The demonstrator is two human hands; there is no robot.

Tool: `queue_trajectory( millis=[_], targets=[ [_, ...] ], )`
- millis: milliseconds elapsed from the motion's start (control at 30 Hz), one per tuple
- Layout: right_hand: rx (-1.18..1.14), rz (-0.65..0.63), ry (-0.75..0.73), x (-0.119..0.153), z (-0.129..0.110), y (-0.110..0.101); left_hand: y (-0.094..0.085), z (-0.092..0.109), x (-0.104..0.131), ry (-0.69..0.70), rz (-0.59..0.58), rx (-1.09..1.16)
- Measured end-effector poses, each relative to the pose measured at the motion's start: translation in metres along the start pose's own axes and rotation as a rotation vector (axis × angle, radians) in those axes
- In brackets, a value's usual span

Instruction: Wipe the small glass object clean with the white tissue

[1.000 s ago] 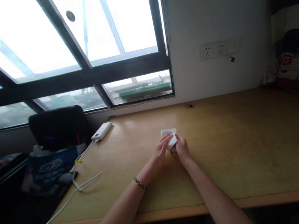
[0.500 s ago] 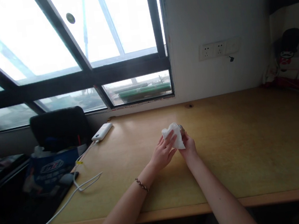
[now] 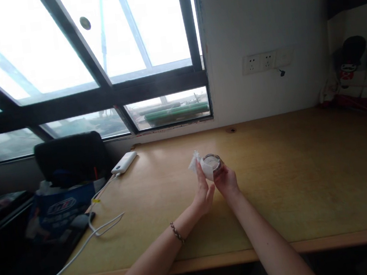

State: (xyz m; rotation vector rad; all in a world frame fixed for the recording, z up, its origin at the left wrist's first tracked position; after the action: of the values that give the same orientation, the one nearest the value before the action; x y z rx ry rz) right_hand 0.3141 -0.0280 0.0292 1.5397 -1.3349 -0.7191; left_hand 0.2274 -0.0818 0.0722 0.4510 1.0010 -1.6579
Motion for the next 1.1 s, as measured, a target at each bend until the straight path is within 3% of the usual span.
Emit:
queue_trajectory(
  millis=[167,267,400,533,633,900,1100],
  targets=[
    [0.049,0.03,0.03,0.004,0.003,0.003,-0.002,-0.037,-0.003,-0.245,0.277,0.589],
    [0.048,0.003,0.067,0.004,0.008,0.007,0.001,-0.052,-0.002,-0.349,0.369,0.793],
    [0.026,0.081,0.0,0.003,0.003,-0.001,0.003,-0.045,0.006,-0.36,0.36,0.621],
    [0.014,0.176,-0.128,0.002,-0.012,-0.015,0.015,-0.023,0.013,-0.247,0.177,0.396],
    [0.034,0.207,-0.125,0.002,-0.014,-0.02,0.016,-0.019,0.013,-0.181,0.103,0.256],
    [0.046,0.188,-0.052,0.007,0.004,-0.002,-0.009,-0.028,-0.001,-0.114,0.124,0.105],
    [0.106,0.236,-0.2,0.01,-0.01,-0.005,0.003,-0.008,-0.001,-0.059,-0.021,0.078]
  ],
)
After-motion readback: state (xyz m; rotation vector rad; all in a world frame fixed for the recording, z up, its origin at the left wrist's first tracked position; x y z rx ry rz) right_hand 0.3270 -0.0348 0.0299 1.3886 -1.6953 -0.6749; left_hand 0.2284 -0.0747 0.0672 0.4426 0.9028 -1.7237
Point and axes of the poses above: each hand's wrist, its own x-axis away from the middle knuckle, its own y-axis out of the palm, z = x × y, the point moved 7 cm from there along -x, towards the middle knuckle, and after that the axes turned 13 degrees about y, right-handed, at the moved point
